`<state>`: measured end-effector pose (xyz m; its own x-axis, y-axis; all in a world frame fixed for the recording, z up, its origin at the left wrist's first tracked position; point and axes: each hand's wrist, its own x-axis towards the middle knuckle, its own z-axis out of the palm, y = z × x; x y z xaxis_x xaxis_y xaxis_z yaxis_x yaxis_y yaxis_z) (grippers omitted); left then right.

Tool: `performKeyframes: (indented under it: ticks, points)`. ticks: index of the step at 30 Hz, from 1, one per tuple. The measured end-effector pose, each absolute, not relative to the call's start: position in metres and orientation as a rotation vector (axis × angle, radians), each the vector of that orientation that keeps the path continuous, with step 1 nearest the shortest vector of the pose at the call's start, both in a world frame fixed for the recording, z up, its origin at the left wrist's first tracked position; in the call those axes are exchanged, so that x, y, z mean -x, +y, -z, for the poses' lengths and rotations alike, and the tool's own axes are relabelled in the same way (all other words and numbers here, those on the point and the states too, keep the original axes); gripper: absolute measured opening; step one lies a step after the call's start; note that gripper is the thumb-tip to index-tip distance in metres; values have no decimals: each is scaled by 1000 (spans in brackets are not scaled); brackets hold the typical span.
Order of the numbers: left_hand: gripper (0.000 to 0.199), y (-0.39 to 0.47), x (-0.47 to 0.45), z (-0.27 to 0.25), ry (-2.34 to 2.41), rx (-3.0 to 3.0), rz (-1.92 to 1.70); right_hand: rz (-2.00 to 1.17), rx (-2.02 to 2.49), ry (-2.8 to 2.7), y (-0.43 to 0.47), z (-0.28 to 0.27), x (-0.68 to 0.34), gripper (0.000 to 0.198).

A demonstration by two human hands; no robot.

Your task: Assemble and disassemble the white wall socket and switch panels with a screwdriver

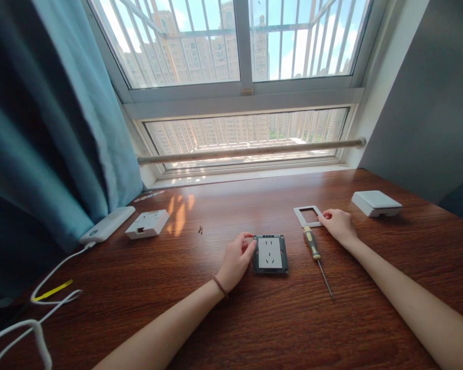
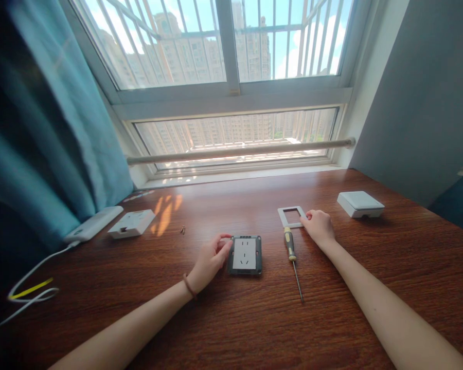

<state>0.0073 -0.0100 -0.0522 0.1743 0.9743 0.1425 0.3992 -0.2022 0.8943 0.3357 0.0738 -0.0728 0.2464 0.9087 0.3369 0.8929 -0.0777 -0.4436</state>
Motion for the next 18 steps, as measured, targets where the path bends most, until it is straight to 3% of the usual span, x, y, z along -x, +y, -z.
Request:
performKeyframes:
  ticks: [12, 18]
  points:
    - [31, -12, -8, 54, 1288, -1751, -959, -36, 1908, -1452, 60, 49, -326, 32]
    - [38, -17, -7, 44, 1442, -1993, -1086, -117, 1599, -1543, 19, 22, -275, 29]
